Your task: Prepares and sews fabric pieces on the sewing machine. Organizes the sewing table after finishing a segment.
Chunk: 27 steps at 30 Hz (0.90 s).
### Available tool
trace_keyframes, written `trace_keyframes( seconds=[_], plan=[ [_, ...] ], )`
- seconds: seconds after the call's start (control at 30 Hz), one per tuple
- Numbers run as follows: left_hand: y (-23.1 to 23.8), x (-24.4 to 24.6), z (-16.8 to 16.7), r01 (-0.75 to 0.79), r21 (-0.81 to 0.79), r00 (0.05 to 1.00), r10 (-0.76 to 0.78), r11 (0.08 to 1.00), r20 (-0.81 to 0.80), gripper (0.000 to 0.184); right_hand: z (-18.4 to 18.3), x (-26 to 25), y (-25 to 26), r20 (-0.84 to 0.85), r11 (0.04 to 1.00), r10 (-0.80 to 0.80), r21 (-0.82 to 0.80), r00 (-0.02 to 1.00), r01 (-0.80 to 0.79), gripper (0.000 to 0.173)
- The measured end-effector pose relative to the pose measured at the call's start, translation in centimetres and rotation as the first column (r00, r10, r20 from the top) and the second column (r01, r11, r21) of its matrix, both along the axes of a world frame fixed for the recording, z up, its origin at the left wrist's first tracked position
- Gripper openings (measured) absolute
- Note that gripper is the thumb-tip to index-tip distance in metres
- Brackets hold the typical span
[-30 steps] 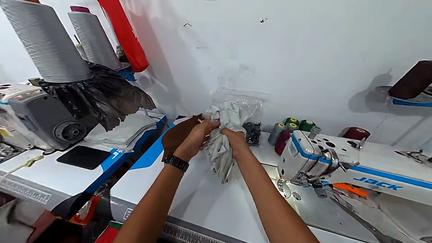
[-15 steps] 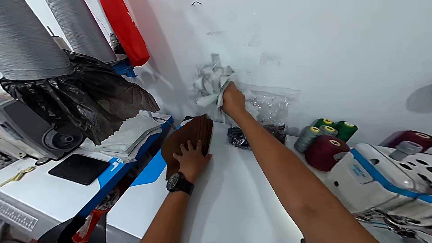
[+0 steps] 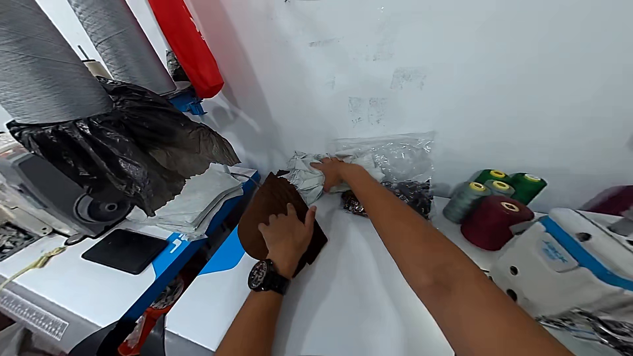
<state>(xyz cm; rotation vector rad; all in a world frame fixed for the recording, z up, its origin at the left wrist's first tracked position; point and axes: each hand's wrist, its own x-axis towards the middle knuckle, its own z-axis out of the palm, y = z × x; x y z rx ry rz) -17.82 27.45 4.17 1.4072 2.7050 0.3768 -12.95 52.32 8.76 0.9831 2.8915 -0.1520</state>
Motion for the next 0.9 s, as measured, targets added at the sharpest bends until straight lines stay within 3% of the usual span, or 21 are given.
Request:
trace_keyframes(
  seconds=[0.1,0.17,0.23,0.3,0.4,0.43,0.5,0.6,0.67,0.7,0.73,0.8,0.83,0.9],
  plan=[
    [-0.5,-0.6,-0.3,0.024,0.072,0.998,-0.028,0.997,0.064,0.093,4.9,2.8,-3.8,-0.028,0.997,0.082,0.009,0.996,-0.082,0.082],
    [-0.6,-1.0,-0.8,0.049,0.123,0.996,-0.059,0.991,0.073,0.095,7.6,6.5,-8.6,-0.207,0.996,0.088,0.007,0.974,-0.088,0.064],
    [-1.0,-1.4,-1.1,0.083,0.209,0.993,-0.097,0.974,0.062,0.094,8.9,11.4,-14.9,-0.383,0.993,0.106,-0.005,0.918,-0.117,0.057],
    [-2.0,-1.7,-1.2,0.101,0.302,0.991,-0.124,0.948,0.057,0.091,8.1,17.9,-22.4,-0.466,0.974,0.195,-0.009,0.863,-0.225,0.055],
    [-5.5,0.1,-1.2,0.084,0.438,0.985,-0.14,0.895,0.097,0.084,4.3,31.8,-32.0,-0.468,0.925,0.333,-0.006,0.818,-0.38,0.04],
    [-7.2,1.0,-1.1,0.097,0.502,0.986,-0.15,0.859,0.066,0.08,3.1,37.0,-34.0,-0.479,0.937,0.297,-0.021,0.826,-0.348,0.034],
    [-11.7,4.0,-1.8,0.175,0.562,0.982,-0.187,0.808,-0.036,0.068,0.3,46.8,-36.7,-0.607,0.989,0.046,-0.085,0.794,-0.122,0.027],
    [-19.6,11.4,-5.0,0.272,0.461,0.96,-0.27,0.845,-0.071,0.057,-5.3,55.8,-41.3,-0.732,0.923,-0.353,-0.171,0.583,0.345,0.032],
    [-23.8,17.1,-7.7,0.332,0.482,0.94,-0.33,0.811,-0.093,0.052,-10.0,56.0,-44.3,-0.798,0.887,-0.391,-0.194,0.459,0.419,0.03],
    [-25.4,19.7,-9.8,0.391,0.53,0.916,-0.377,0.752,-0.14,0.048,-12.7,54.4,-45.9,-0.809,0.899,-0.373,-0.195,0.454,0.392,0.026],
    [-26.6,21.7,-11.9,0.447,0.564,0.887,-0.424,0.694,-0.182,0.044,-15.6,51.8,-47.3,-0.802,0.927,-0.329,-0.174,0.498,0.332,0.023],
    [-28.5,23.5,-15.0,0.505,0.58,0.856,-0.459,0.639,-0.239,0.038,-21.7,45.6,-49.3,-0.701,0.984,-0.172,-0.092,0.692,0.151,0.028],
    [-29.6,23.1,-15.5,0.498,0.557,0.861,-0.454,0.664,-0.229,0.036,-24.5,42.6,-49.9,-0.651,0.997,-0.071,-0.044,0.756,0.055,0.033],
    [-31.7,20.3,-14.6,0.41,0.429,0.911,-0.386,0.805,-0.147,0.035,-28.8,38.4,-49.1,-0.619,0.999,0.024,-0.01,0.785,-0.039,0.04]
  ],
)
